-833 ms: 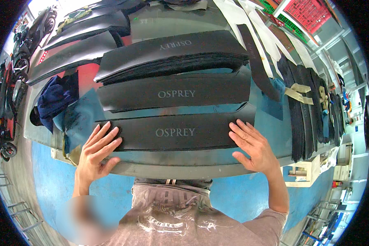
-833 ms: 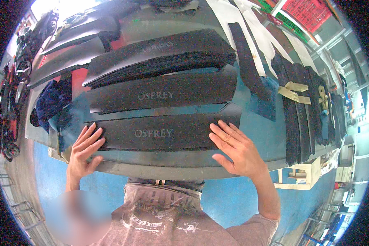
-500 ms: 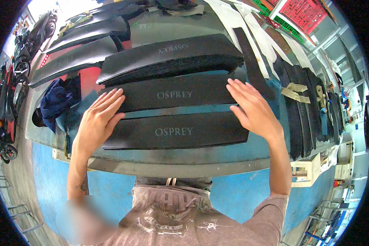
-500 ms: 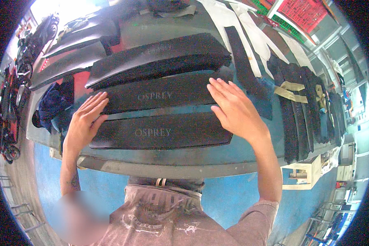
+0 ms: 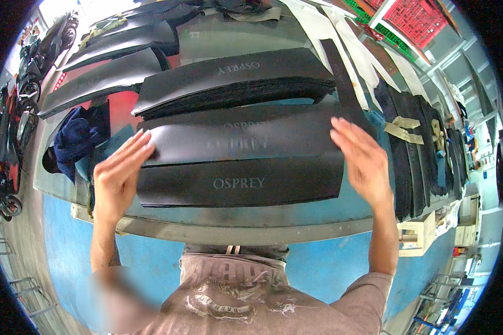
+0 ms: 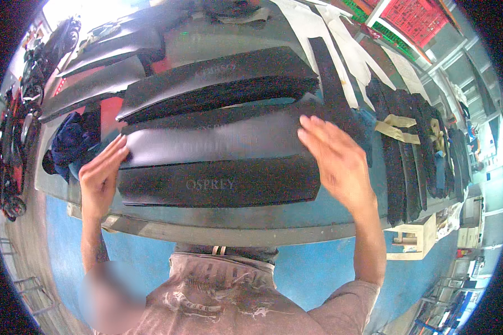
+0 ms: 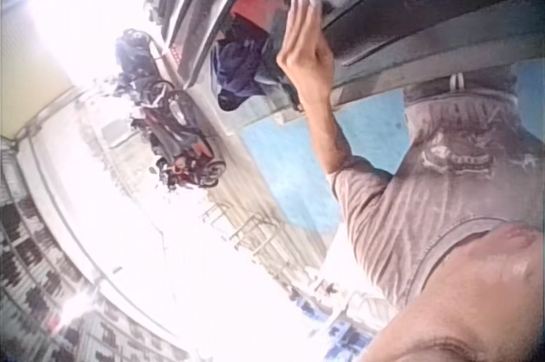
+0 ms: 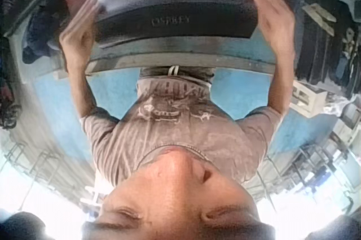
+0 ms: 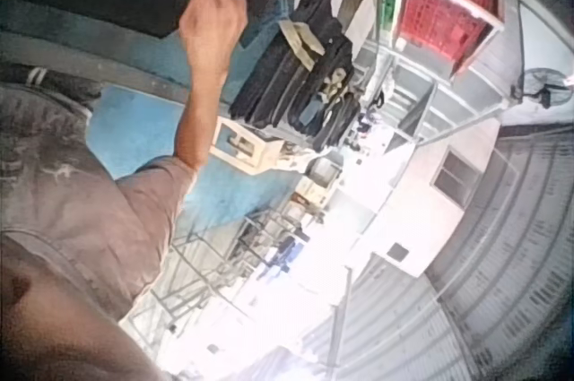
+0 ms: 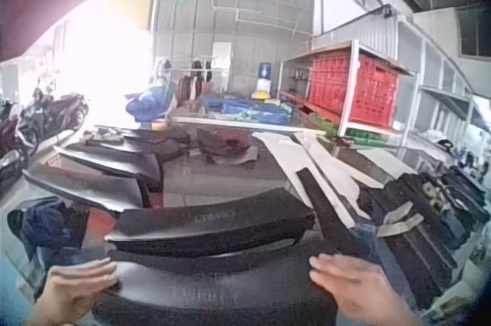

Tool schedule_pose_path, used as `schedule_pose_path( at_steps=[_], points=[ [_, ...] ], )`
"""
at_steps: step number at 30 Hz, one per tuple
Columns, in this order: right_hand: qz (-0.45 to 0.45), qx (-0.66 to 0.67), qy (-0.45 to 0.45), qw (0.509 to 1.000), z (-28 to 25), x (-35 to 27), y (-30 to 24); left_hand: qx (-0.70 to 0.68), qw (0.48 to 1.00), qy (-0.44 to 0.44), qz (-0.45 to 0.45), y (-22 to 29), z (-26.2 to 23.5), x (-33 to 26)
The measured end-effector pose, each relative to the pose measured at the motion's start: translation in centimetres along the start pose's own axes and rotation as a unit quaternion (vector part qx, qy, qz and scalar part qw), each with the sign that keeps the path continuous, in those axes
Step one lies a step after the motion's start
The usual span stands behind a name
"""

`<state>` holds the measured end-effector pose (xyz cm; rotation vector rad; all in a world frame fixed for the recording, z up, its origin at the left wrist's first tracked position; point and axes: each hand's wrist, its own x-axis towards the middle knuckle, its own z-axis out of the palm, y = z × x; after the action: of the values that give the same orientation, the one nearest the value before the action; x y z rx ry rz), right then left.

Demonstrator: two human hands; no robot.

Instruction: The person repeatedly picks up, aligns, and places black padded backpack components labeled 'OSPREY' on a workbench. The hands smooth the surfaces and adjust the edges of each piece before stacking them.

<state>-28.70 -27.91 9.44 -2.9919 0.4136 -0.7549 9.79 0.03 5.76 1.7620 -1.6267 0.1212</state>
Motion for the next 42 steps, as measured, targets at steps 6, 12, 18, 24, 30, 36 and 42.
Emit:
schedule_pose_path(
  at_steps=[6, 12, 18, 24, 30, 36, 42],
  points=[
    [0.011, 0.091, -0.185, 0.978, 1.4, -6.3, -3.4, 0.005, 0.988, -0.151, 0.04, -0.3, 0.1, -6.1],
    [0.0, 0.094, -0.186, 0.978, 0.2, -4.8, -2.8, 0.012, 0.985, -0.16, 0.058, 0.1, -0.5, -4.2],
    [0.026, -0.017, -0.115, 0.993, 2.8, 1.5, 0.6, 0.059, 0.992, -0.105, 0.043, 0.3, 2.5, 2.8],
    [-0.02, -0.08, -0.132, 0.988, 5.0, 2.2, 3.1, 0.043, 0.991, -0.11, 0.058, -2.4, 3.5, 2.5],
    [0.03, -0.069, -0.12, 0.99, 3.9, 2.8, 2.0, 0.046, 0.996, -0.072, 0.032, -1.6, 3.8, 2.4],
    [0.066, 0.042, -0.039, 0.996, 2.2, 2.9, 2.4, -0.046, 0.998, -0.034, 0.007, -1.6, 2.5, 2.6],
    [-0.046, 0.014, -0.022, 0.999, -0.4, -2.0, -1.0, -0.014, 0.996, -0.019, 0.083, -0.4, -0.7, -2.1]
  ],
)
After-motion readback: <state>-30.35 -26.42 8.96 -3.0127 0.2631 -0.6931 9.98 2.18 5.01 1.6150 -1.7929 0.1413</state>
